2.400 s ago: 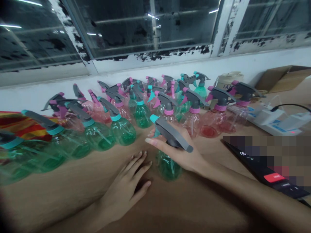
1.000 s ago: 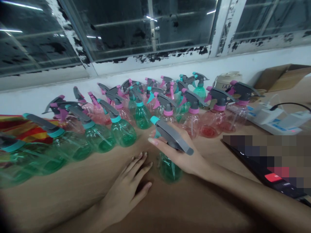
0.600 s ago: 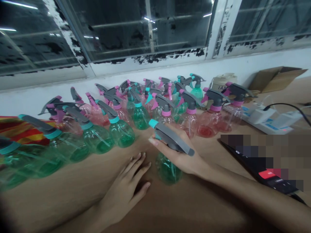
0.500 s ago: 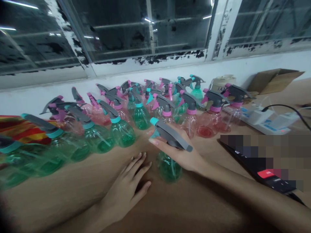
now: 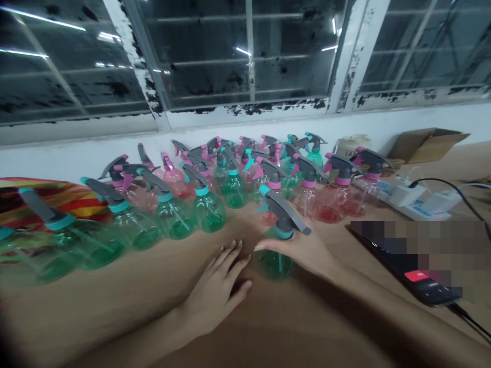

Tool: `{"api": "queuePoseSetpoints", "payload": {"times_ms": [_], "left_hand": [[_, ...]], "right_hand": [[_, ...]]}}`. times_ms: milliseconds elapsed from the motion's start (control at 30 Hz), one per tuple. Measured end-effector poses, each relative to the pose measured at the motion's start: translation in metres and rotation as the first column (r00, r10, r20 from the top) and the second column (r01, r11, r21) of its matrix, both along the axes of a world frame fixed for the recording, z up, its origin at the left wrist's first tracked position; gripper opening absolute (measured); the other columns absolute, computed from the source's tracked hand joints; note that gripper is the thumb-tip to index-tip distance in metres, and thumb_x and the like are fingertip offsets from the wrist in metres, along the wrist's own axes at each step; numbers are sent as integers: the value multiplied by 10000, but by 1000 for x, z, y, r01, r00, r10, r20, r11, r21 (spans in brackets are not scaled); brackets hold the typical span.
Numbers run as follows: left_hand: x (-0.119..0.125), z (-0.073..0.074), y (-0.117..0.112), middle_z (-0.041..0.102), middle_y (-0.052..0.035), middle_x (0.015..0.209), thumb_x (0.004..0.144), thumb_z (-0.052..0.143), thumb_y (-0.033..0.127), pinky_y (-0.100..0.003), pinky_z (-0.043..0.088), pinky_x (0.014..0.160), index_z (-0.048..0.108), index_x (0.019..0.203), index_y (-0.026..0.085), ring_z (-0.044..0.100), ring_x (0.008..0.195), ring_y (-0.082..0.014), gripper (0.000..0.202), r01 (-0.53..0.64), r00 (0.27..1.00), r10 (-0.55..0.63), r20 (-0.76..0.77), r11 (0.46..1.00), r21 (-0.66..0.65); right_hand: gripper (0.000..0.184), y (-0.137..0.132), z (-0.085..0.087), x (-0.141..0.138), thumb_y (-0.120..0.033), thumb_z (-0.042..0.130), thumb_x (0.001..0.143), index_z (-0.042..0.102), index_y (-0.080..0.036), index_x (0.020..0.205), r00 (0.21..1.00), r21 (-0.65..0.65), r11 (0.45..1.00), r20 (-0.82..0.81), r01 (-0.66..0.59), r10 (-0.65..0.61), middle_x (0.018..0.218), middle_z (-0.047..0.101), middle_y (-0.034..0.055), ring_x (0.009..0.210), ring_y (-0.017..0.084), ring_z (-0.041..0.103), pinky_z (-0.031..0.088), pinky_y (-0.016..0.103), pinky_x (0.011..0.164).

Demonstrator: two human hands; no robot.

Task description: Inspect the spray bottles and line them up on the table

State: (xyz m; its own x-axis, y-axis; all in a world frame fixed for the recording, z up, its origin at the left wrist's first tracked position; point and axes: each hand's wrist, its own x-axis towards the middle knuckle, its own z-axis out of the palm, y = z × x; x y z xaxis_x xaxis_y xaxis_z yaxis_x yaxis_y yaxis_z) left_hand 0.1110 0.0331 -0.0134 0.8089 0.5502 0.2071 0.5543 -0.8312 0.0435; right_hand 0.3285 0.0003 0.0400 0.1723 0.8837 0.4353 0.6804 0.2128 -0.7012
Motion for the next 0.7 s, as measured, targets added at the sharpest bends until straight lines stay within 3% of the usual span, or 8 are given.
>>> {"api": "queuePoseSetpoints", "payload": {"times_ms": [133,267,367,500,700], "left_hand": [[0,-2,-1,349,-166,1435,913,508,347,-478,235,1073,507,1273,119,258,1340,-299,427,-15,999,16,40,1000,-22],[-1,-4,-2,356,-166,1431,924,484,371,-469,235,1072,517,1262,126,258,1341,-294,419,-21,997,24,80,999,-34],[-2,-5,-3,371,-169,1422,922,482,384,-467,243,1068,526,1247,126,266,1337,-297,417,-20,996,22,88,999,-29],[-1,-6,-3,383,-177,1412,922,475,382,-474,242,1065,530,1232,120,289,1327,-303,409,-21,995,22,100,1000,-19],[-1,-8,-4,419,-178,1387,919,467,394,-482,219,1070,517,1241,117,315,1315,-301,428,-26,993,26,117,1000,-6]], "right_hand": [[447,-15,-6,4,-524,667,677,621,-234,1014,1000,-7,1000,-16,-10,10,956,687,73,1015,317,598,448,515,910],[482,-36,-13,9,-550,663,677,584,-210,1009,992,-17,993,41,118,-117,992,675,107,909,310,634,508,486,792],[504,-42,-16,13,-562,644,693,572,-210,1047,990,-51,992,91,113,-108,1011,672,103,854,284,641,520,445,736],[485,-27,-9,10,-586,611,709,590,-210,1014,974,-48,993,205,105,-93,947,687,98,807,267,646,515,383,661],[533,25,6,-11,-630,548,733,586,-205,1054,923,-128,978,370,166,-108,708,678,38,635,244,657,474,330,559]]}}
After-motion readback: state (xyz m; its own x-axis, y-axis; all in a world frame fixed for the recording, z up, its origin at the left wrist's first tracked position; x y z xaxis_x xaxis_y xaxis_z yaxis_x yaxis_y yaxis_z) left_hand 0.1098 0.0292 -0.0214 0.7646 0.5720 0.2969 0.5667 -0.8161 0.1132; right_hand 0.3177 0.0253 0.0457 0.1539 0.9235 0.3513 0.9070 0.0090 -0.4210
